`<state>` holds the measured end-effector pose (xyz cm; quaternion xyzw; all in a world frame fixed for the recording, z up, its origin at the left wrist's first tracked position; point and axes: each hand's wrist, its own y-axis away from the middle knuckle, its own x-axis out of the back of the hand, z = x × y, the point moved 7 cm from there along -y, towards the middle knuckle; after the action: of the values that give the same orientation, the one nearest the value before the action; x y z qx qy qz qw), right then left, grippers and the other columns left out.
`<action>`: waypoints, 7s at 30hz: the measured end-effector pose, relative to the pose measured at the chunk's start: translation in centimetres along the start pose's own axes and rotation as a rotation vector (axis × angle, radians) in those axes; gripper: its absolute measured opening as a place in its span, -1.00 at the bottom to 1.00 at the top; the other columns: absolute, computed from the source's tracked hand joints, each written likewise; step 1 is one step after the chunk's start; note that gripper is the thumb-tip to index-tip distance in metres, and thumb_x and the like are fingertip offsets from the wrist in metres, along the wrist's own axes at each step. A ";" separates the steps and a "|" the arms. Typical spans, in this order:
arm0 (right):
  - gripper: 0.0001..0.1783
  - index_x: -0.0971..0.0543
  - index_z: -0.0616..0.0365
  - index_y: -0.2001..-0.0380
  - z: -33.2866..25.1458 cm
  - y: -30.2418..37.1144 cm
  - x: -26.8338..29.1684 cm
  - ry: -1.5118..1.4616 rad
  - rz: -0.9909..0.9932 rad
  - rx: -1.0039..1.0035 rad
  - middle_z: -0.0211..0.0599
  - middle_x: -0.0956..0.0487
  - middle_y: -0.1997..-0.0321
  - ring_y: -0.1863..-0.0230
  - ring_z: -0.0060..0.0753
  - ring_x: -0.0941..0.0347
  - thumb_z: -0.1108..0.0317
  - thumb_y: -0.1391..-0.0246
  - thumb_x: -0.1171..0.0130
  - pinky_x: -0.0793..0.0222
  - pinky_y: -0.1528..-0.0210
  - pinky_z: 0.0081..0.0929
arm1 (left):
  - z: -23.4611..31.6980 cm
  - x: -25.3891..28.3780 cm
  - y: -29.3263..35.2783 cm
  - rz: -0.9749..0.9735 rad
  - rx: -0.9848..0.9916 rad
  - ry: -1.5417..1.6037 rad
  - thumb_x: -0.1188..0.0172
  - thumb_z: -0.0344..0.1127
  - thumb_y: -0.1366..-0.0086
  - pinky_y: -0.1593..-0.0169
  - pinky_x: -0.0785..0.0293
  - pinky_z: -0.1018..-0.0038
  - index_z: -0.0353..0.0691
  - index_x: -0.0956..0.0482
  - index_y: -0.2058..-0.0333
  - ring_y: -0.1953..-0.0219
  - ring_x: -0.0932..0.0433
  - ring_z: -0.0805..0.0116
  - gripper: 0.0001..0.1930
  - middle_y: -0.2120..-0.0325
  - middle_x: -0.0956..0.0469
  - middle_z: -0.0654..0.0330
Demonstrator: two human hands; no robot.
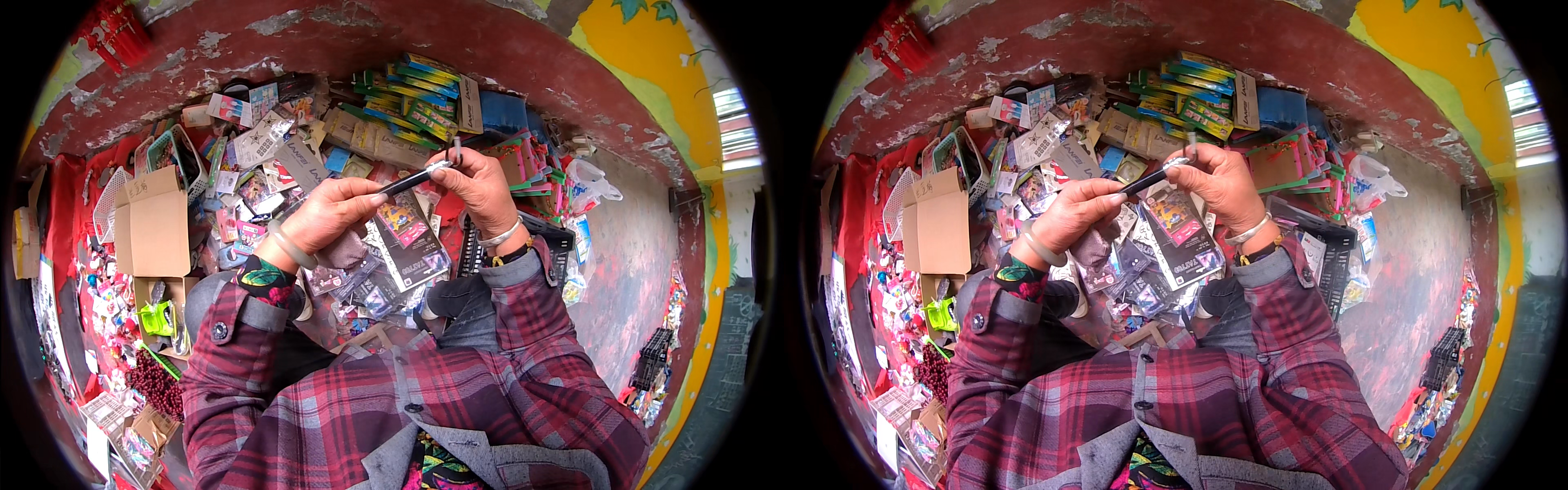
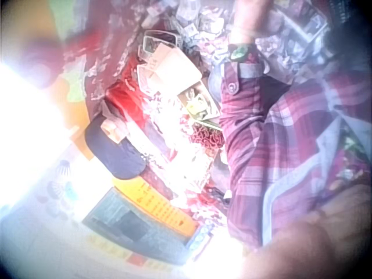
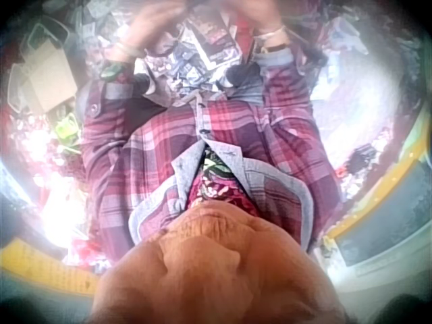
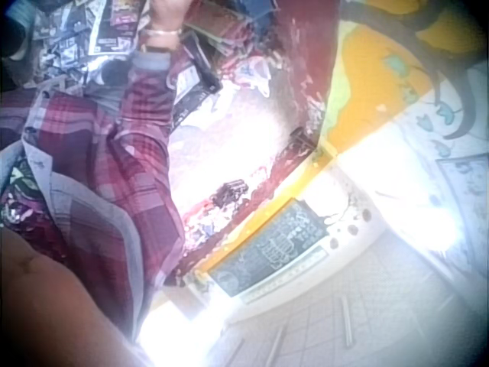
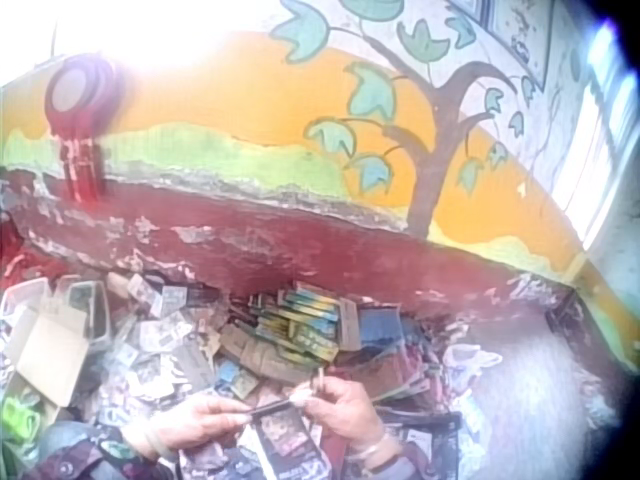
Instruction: The person sits on the floor surrounded by a large pile of miscellaneous items and packaging. They pick up various small objects, including a black pen-like item and a green box, inspect them by turning them over, and then place them back into the pile.
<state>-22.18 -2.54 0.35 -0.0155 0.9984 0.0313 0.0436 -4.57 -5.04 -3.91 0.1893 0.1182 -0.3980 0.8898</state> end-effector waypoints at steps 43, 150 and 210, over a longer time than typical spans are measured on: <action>-0.73 -0.48 0.18 0.56 1.4 0.0 2.7 -0.358 0.286 -0.102 -0.47 -0.41 0.69 0.66 -0.66 -0.29 0.22 -0.07 -0.15 -0.18 0.57 -0.72 | 1.2 1.8 -0.6 0.213 -0.287 -0.688 -0.21 -0.32 -0.13 0.29 -0.39 0.46 -0.31 -0.53 0.21 0.38 -0.50 0.29 -0.73 0.43 -0.53 0.07; -0.71 -0.47 0.21 0.41 9.0 7.9 -6.0 0.150 -0.184 -0.163 -0.38 -0.50 0.47 0.40 -0.44 -0.45 0.21 0.05 -0.24 -0.33 0.39 -0.50 | -8.4 -2.9 5.3 0.372 -0.012 0.496 -0.18 -0.35 -0.17 0.42 -0.32 0.62 -0.28 -0.49 0.31 0.52 -0.40 0.52 -0.85 0.57 -0.45 0.28; -0.84 -0.37 0.13 0.39 7.0 7.5 -5.2 -0.495 -0.140 -0.349 -0.48 -0.42 0.50 0.45 -0.60 -0.36 0.38 0.02 -0.13 -0.29 0.37 -0.65 | -6.8 -5.9 5.4 -0.188 0.108 0.626 0.07 -0.10 -0.31 0.55 -0.21 0.60 -0.29 -0.37 0.29 0.66 -0.30 0.45 -0.69 0.68 -0.37 0.18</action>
<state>-16.63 5.49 -5.72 -0.0834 0.9336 0.2022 0.2839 -4.74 5.11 -6.58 0.3376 0.3816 -0.4066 0.7583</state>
